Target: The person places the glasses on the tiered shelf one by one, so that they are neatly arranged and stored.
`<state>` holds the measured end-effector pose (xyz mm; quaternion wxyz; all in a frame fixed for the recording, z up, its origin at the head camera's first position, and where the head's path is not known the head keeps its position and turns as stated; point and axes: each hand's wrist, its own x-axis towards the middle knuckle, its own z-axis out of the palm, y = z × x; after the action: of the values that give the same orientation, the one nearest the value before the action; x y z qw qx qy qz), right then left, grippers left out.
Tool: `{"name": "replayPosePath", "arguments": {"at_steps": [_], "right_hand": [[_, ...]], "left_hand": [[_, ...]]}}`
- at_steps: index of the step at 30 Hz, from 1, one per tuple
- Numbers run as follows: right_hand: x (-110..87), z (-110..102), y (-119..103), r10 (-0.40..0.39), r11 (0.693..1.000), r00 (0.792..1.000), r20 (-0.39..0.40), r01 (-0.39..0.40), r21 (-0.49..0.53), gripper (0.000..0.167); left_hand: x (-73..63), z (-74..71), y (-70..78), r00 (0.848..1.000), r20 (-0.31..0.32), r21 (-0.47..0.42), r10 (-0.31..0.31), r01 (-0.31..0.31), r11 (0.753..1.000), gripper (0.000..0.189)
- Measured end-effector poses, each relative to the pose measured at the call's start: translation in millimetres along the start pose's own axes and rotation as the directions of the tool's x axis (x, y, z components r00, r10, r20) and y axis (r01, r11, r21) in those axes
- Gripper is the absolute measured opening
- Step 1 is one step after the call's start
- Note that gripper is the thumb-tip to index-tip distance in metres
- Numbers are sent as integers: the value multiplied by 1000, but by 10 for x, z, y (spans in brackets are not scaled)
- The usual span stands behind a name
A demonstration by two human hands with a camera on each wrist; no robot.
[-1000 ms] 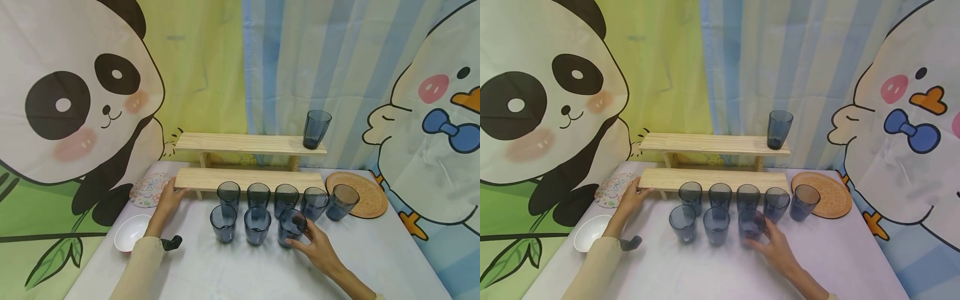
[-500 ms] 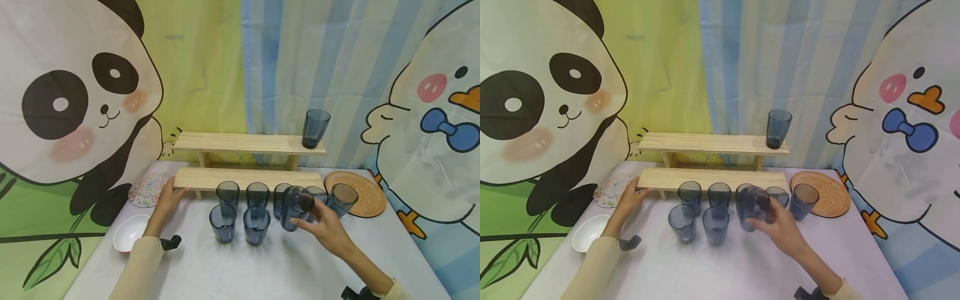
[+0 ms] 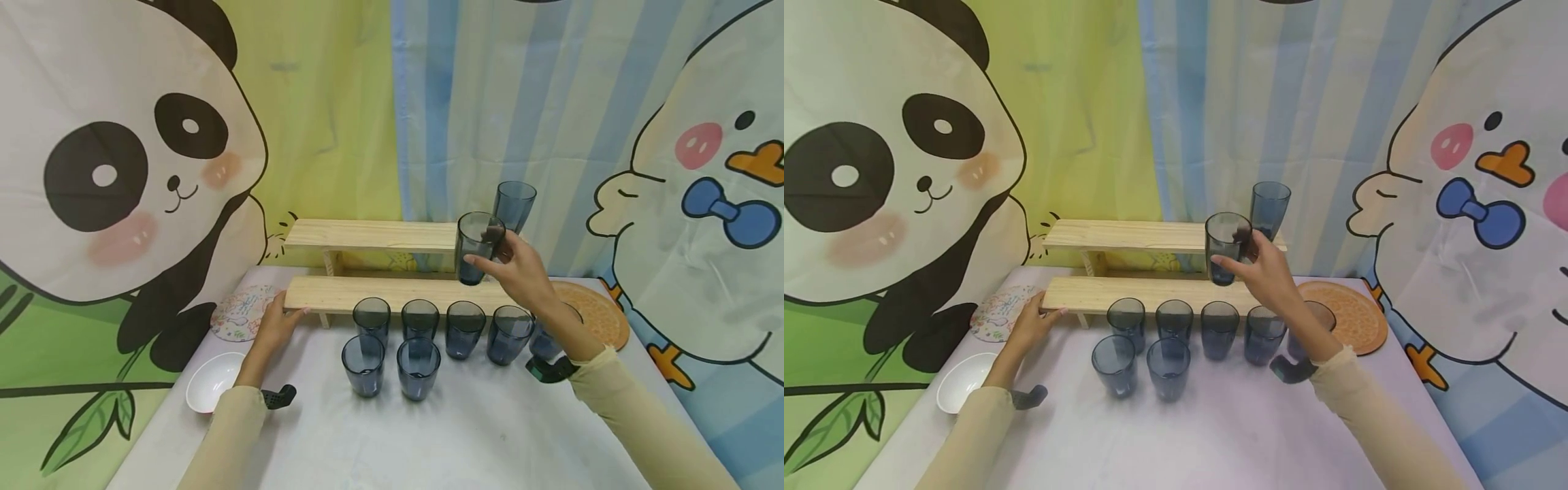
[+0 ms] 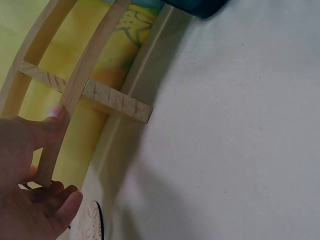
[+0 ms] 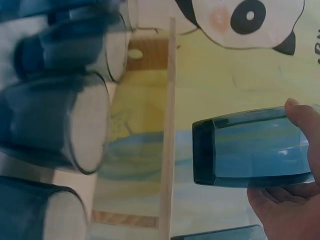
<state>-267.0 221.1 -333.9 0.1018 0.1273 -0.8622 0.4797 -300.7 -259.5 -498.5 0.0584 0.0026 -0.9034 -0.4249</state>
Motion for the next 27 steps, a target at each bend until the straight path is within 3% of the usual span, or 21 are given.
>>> {"name": "replayPosePath", "arguments": {"at_steps": [4,11,20,27], "right_hand": [[336,25,39,5,997,999,-33,-8,-72,60],[735,81,120,47,990,996,-81,-57,-127,70],[990,206,182,78,989,986,-149,-95,-111,60],[1103,253,183,115,989,974,-195,-130,-69,67]], "left_hand": [[-5,2,4,1000,-3,2,-6,6,1000,73],[-2,7,5,1000,-2,11,4,-4,1000,73],[1,5,5,1000,5,23,-10,10,1000,74],[-1,0,23,1000,7,25,-3,3,1000,73]]}}
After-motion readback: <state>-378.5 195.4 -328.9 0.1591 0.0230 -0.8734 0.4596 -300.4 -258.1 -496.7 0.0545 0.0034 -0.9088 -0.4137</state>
